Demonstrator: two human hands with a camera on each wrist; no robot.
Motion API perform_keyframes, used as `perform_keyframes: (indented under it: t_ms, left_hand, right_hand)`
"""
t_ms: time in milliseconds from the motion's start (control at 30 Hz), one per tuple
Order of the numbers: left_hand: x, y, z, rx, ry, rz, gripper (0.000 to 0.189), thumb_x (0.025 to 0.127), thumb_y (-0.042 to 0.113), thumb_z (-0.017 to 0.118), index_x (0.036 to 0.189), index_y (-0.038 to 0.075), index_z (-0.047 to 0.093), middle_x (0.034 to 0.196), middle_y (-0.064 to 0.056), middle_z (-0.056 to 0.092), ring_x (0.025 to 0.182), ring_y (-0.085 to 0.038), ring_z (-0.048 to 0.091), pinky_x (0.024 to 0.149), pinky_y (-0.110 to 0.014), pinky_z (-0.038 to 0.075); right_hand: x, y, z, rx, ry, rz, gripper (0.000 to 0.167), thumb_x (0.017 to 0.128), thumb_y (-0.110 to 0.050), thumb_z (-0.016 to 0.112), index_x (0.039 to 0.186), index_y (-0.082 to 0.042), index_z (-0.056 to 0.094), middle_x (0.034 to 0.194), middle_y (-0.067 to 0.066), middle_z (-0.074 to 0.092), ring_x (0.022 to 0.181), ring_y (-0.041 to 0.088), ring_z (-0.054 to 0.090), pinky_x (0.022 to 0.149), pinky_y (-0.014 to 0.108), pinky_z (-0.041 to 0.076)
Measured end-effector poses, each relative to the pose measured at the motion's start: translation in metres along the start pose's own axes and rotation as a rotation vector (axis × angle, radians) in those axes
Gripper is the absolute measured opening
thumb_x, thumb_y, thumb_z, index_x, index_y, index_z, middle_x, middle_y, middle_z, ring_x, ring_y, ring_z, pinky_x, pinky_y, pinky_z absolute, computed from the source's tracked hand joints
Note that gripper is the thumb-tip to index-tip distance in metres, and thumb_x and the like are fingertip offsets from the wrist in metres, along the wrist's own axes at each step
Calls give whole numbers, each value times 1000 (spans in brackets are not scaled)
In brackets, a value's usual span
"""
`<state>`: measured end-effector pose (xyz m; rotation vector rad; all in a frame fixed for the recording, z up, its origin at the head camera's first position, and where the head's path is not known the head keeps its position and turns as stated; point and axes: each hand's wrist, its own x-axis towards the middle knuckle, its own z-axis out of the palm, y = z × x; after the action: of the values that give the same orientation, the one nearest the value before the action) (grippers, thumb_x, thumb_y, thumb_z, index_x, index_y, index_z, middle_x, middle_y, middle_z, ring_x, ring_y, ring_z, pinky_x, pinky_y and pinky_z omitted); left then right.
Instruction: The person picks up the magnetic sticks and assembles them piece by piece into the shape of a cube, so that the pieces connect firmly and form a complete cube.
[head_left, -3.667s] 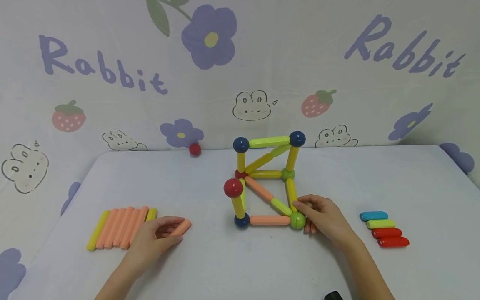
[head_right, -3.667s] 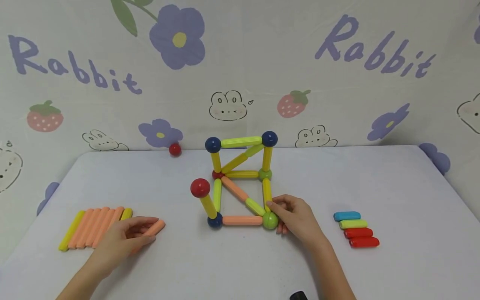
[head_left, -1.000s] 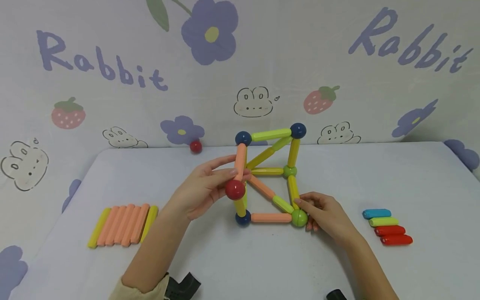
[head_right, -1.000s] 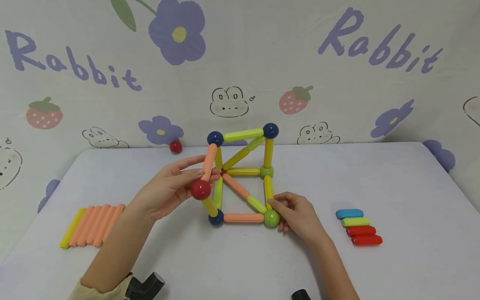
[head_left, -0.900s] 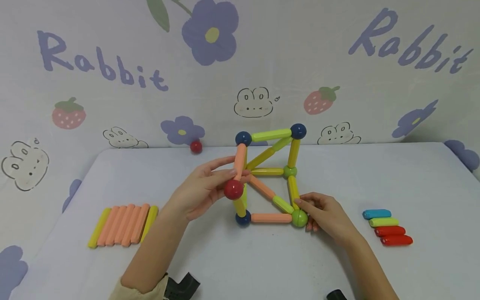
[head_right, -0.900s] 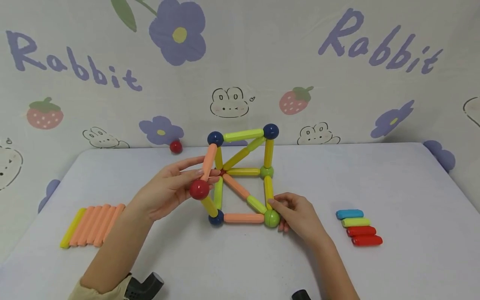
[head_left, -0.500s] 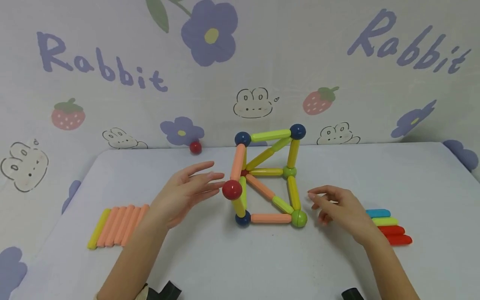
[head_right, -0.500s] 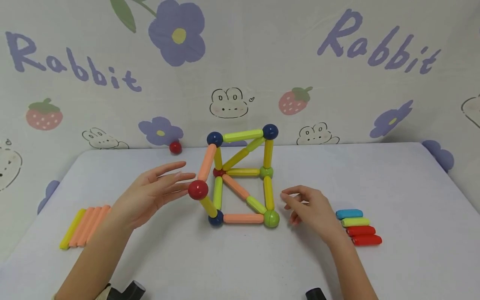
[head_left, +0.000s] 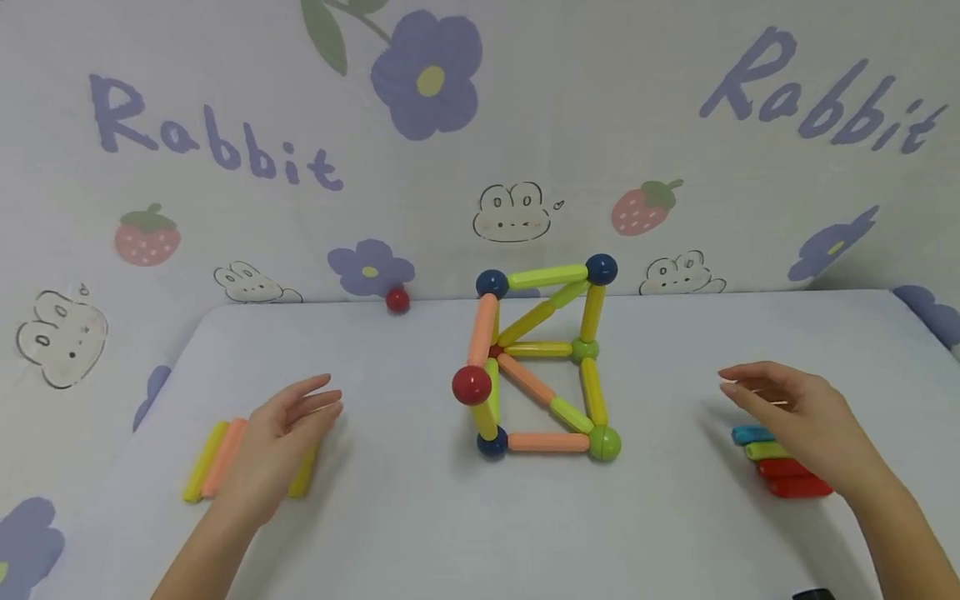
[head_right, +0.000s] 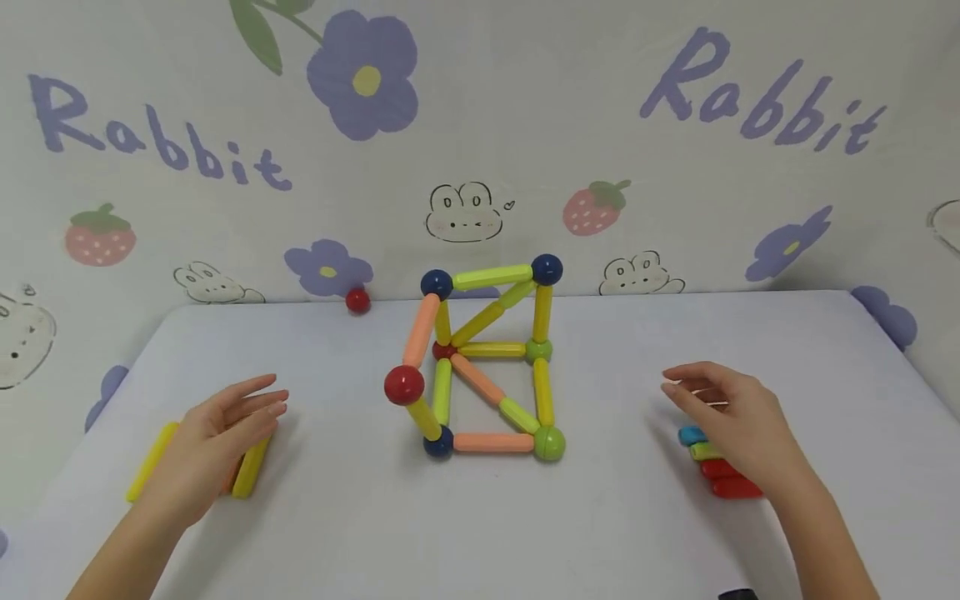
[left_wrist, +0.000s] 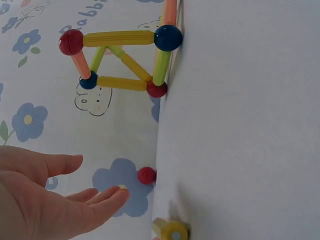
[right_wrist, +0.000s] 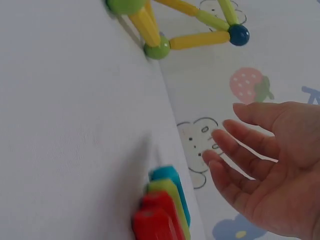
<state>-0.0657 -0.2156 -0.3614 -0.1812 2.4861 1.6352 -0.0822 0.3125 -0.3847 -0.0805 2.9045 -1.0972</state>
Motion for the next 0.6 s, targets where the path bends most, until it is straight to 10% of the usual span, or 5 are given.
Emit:
perform_keyframes:
  t_ms: [167, 467, 600]
  left_hand:
    - [-6, -17, -11, 71, 35, -30, 61, 108, 23, 63, 161, 3, 39, 158, -22, 51, 145, -35, 52, 105, -15, 48]
    - [-7, -35, -14, 85, 19, -46, 62, 108, 18, 63, 160, -2, 37, 161, -27, 44, 150, -41, 43, 117, -43, 44]
    - [-7, -41, -14, 80, 13, -34, 62, 107, 18, 64, 160, -2, 37, 161, -27, 44, 150, -40, 44, 115, -33, 47]
  right_hand:
    - [1, 14, -12, -122, -62, 57, 45, 108, -31, 62, 139, 3, 62, 132, 32, 63, 114, 46, 61, 76, 30, 51]
    - [5, 38, -20, -138, -217, 165, 56, 102, -33, 71, 138, 8, 59, 132, 38, 55, 109, 48, 57, 72, 35, 60]
    - [8, 43, -18, -112, -265, 198, 59, 100, -33, 75, 139, 9, 58, 125, 35, 59, 108, 45, 56, 72, 33, 59]
